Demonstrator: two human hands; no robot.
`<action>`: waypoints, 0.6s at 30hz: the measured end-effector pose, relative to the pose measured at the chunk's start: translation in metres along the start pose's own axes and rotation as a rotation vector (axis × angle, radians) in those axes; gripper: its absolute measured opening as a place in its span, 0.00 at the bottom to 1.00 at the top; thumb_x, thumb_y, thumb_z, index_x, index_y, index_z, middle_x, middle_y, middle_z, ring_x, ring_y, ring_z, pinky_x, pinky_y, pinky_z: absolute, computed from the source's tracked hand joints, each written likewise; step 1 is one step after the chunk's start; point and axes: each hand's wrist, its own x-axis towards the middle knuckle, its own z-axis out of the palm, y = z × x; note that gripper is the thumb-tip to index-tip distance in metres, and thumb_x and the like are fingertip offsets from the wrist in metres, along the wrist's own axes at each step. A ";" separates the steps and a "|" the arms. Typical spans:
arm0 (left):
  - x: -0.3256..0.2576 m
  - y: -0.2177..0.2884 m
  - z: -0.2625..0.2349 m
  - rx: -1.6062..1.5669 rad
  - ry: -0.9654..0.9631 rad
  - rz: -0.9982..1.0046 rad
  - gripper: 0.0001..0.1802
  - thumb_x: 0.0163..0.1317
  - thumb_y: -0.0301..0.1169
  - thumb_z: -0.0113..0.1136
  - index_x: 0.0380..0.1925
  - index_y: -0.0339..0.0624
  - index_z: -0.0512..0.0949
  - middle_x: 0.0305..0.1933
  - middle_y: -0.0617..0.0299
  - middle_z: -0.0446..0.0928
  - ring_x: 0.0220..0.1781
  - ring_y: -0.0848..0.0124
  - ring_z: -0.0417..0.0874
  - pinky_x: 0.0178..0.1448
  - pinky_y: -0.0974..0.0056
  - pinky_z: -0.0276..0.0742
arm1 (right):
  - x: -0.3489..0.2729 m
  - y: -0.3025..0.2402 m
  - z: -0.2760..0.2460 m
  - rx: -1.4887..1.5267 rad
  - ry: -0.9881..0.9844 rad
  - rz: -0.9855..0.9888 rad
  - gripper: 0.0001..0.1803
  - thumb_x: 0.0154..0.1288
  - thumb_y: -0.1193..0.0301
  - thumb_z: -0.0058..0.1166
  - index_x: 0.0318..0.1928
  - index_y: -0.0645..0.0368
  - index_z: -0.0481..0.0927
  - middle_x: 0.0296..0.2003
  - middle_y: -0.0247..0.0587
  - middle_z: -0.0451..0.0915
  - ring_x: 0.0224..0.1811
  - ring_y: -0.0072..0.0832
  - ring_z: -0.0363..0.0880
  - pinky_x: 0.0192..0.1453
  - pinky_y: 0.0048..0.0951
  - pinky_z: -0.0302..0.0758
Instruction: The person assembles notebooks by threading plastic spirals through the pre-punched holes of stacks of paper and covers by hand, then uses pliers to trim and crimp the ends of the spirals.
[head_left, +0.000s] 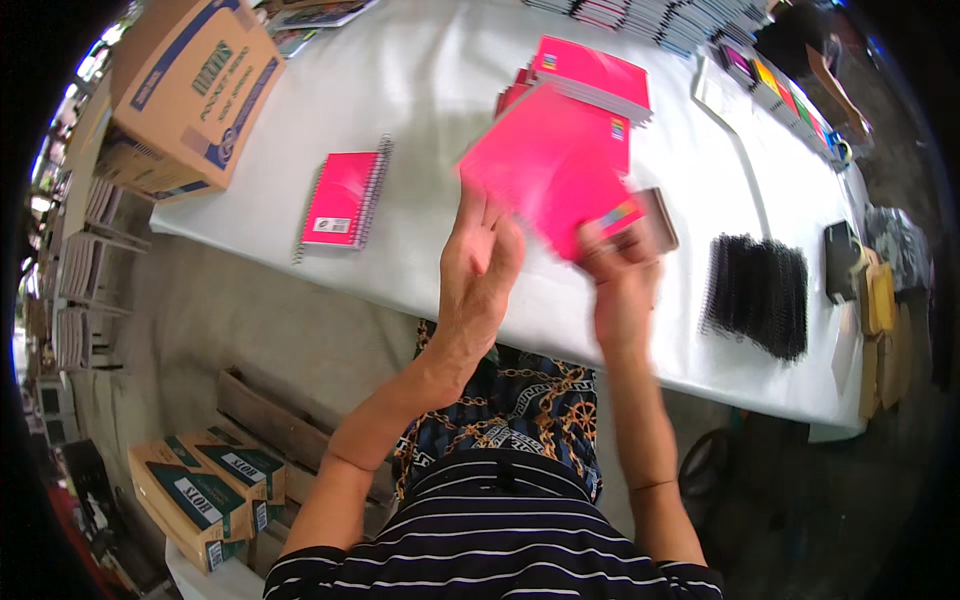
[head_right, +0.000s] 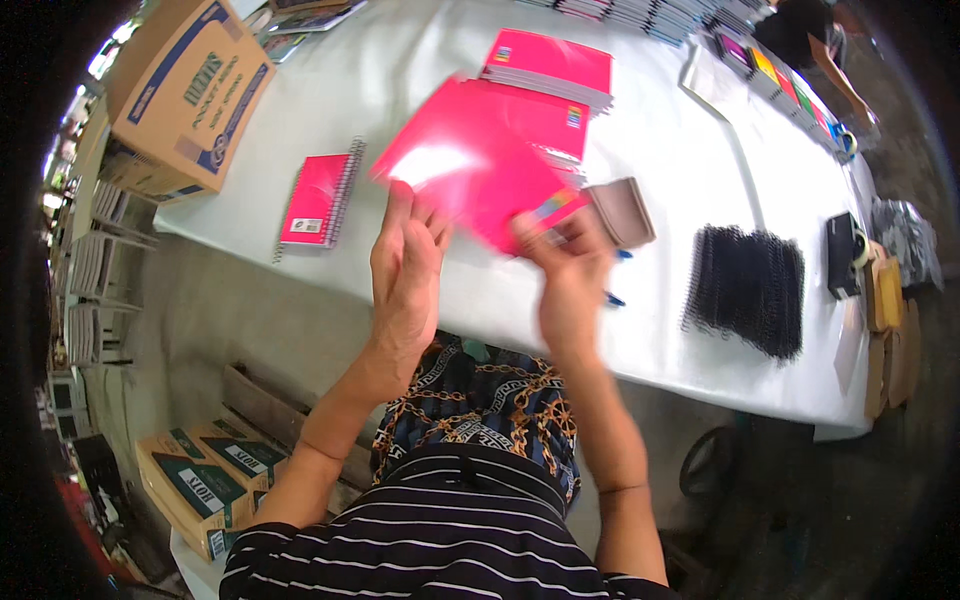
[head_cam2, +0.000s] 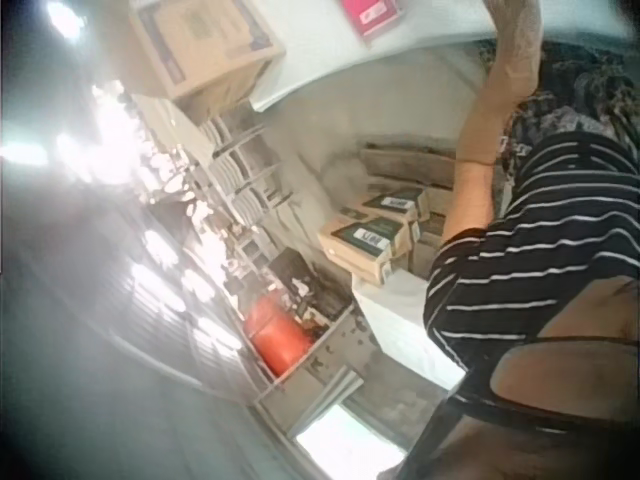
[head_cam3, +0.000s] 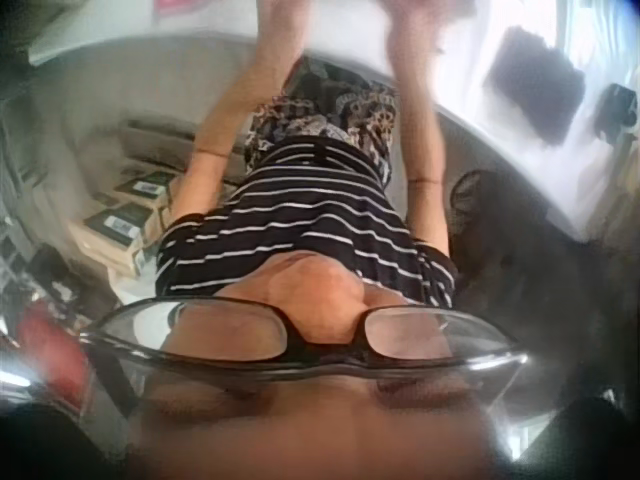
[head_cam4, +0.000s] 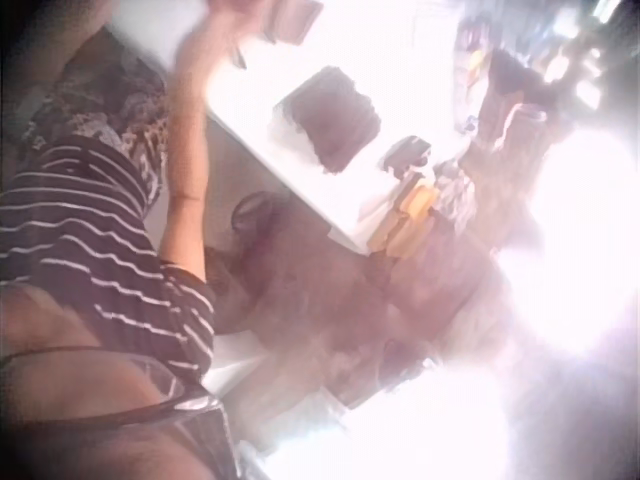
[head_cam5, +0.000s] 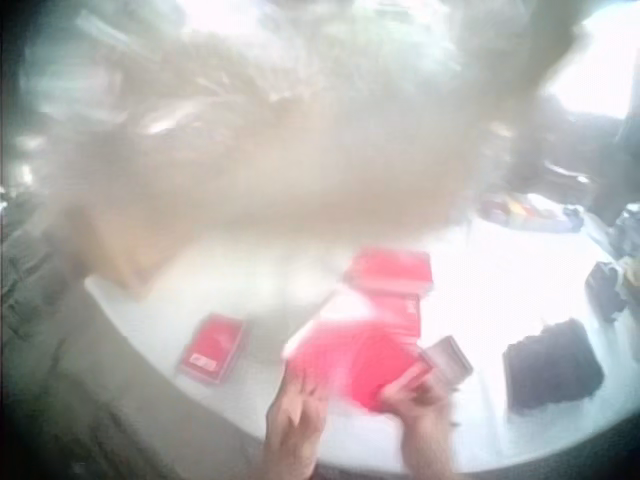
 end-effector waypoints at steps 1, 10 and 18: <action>-0.002 -0.001 0.008 0.016 0.075 -0.028 0.34 0.70 0.48 0.54 0.65 0.33 0.62 0.65 0.49 0.68 0.67 0.65 0.67 0.69 0.61 0.63 | -0.017 0.019 0.001 0.079 -0.010 0.063 0.19 0.59 0.79 0.65 0.51 0.66 0.79 0.40 0.39 0.84 0.39 0.24 0.82 0.45 0.29 0.80; 0.018 0.026 -0.006 0.818 -0.730 -0.161 0.28 0.69 0.33 0.54 0.68 0.42 0.65 0.56 0.54 0.80 0.43 0.63 0.84 0.48 0.60 0.79 | 0.061 -0.023 -0.162 -1.448 0.252 -0.410 0.09 0.57 0.72 0.65 0.38 0.60 0.84 0.35 0.43 0.82 0.40 0.36 0.80 0.41 0.35 0.74; 0.004 -0.009 -0.006 1.436 -0.979 0.033 0.34 0.64 0.35 0.58 0.71 0.54 0.61 0.45 0.54 0.83 0.32 0.51 0.84 0.34 0.51 0.79 | 0.093 -0.027 -0.212 -2.088 0.307 -0.212 0.15 0.61 0.64 0.56 0.40 0.65 0.81 0.42 0.51 0.80 0.48 0.43 0.79 0.49 0.44 0.73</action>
